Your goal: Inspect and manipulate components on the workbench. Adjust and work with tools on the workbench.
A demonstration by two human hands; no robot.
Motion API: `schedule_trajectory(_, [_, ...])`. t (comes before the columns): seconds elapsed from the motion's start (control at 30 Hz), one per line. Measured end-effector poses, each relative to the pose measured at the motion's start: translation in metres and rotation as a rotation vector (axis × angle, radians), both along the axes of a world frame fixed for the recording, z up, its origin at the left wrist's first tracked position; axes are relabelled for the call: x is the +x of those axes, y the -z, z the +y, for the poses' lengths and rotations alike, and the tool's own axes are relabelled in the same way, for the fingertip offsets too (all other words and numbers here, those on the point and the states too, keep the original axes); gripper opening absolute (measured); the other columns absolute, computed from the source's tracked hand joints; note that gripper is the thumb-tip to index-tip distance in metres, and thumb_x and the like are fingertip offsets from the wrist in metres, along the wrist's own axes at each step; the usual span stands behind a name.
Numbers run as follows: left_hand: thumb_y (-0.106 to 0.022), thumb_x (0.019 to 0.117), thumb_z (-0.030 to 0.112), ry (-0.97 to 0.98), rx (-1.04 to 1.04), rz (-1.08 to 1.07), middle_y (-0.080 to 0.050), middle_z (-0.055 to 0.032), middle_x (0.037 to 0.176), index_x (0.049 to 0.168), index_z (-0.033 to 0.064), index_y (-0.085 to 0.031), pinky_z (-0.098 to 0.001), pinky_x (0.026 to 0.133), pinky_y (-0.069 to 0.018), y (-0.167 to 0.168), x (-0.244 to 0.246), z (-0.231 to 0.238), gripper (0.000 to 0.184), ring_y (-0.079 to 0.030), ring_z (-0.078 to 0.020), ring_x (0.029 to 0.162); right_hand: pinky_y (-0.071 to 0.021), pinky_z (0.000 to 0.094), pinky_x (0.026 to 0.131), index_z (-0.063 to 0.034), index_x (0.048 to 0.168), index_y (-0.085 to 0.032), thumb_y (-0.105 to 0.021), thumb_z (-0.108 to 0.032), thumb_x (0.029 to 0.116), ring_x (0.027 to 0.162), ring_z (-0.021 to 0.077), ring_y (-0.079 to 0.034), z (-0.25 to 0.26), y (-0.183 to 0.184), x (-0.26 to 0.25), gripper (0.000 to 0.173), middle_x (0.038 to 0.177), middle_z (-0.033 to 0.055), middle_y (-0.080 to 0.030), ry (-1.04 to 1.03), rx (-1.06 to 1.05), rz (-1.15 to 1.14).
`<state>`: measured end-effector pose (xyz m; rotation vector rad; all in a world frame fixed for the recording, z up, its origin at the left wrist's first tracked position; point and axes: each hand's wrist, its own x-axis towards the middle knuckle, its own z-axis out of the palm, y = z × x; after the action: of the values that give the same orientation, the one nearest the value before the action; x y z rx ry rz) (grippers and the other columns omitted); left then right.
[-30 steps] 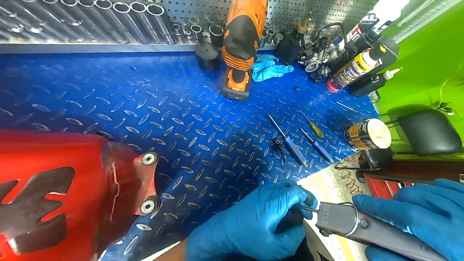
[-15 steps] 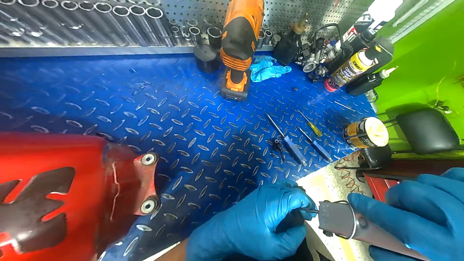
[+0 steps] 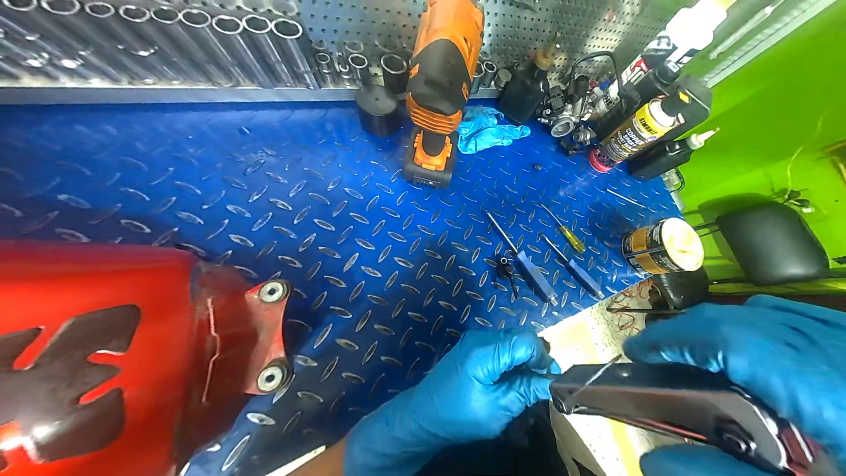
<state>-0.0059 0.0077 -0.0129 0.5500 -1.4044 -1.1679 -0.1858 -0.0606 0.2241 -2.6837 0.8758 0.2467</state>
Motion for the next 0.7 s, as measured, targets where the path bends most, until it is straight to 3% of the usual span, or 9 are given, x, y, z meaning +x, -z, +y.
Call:
schedule_trajectory(0.1, [-0.065, 0.1009, 0.017, 0.002, 0.012, 0.025, -0.070, -0.0095, 0.094, 0.097, -0.0013, -0.067, -0.0232, 0.091, -0.0549, -0.002, 0.000, 0.000, 0.018, -0.067, -0.0079, 0.097, -0.0553, 0.0394, 0.084, -0.0098, 0.132, -0.064, -0.066, -0.047, 0.0973, 0.102, 0.0205, -0.067, -0.010, 0.006, -0.006, 0.051, 0.119, 0.0145, -0.070, 0.047, 0.180, -0.156])
schedule_trajectory(0.23, [-0.061, 0.1028, 0.015, 0.000, -0.009, -0.010, -0.071, -0.0114, 0.095, 0.096, -0.0027, -0.067, -0.0259, 0.095, -0.0549, -0.004, 0.001, 0.000, 0.020, -0.069, -0.0110, 0.099, -0.0551, 0.0306, 0.090, -0.0132, 0.127, -0.067, -0.070, -0.041, 0.0970, 0.105, 0.0100, -0.066, -0.017, 0.013, -0.020, 0.041, 0.118, 0.0059, -0.071, 0.083, 0.259, -0.264])
schedule_trajectory(0.33, [-0.055, 0.1063, 0.017, -0.006, -0.025, -0.073, -0.072, -0.0110, 0.096, 0.099, -0.0019, -0.069, -0.0236, 0.089, -0.0552, -0.003, 0.001, 0.000, 0.025, -0.069, -0.0102, 0.096, -0.0547, 0.0374, 0.100, -0.0131, 0.131, -0.067, -0.069, -0.038, 0.0975, 0.122, 0.0150, -0.064, -0.023, 0.011, -0.024, 0.042, 0.131, 0.0069, -0.068, 0.044, 0.352, -0.248])
schedule_trajectory(0.47, [-0.049, 0.1088, 0.018, 0.034, -0.056, -0.108, -0.070, -0.0127, 0.099, 0.103, -0.0025, -0.066, -0.0254, 0.094, -0.0533, -0.005, 0.002, -0.002, 0.028, -0.067, -0.0123, 0.100, -0.0545, 0.0330, 0.096, -0.0130, 0.129, -0.068, -0.068, -0.031, 0.0986, 0.118, 0.0139, -0.064, -0.021, 0.009, -0.026, 0.036, 0.129, 0.0087, -0.068, 0.025, 0.334, -0.227])
schedule_trajectory(0.57, [-0.061, 0.1035, 0.019, 0.061, 0.028, -0.082, -0.069, -0.0087, 0.101, 0.110, -0.0013, -0.063, -0.0189, 0.087, -0.0545, -0.009, 0.001, -0.003, 0.021, -0.066, -0.0051, 0.095, -0.0548, 0.0319, 0.095, -0.0151, 0.129, -0.068, -0.067, -0.033, 0.0993, 0.117, 0.0123, -0.064, -0.020, 0.010, -0.027, 0.035, 0.128, 0.0069, -0.069, 0.022, 0.294, -0.219])
schedule_trajectory(0.7, [-0.064, 0.1016, 0.015, -0.007, 0.027, -0.023, -0.069, -0.0087, 0.096, 0.102, -0.0020, -0.065, -0.0192, 0.086, -0.0541, -0.004, -0.001, -0.003, 0.017, -0.065, -0.0053, 0.092, -0.0547, 0.0356, 0.095, -0.0135, 0.133, -0.065, -0.064, -0.033, 0.1013, 0.117, 0.0143, -0.065, -0.018, 0.009, -0.029, 0.038, 0.128, 0.0092, -0.069, 0.029, 0.337, -0.240])
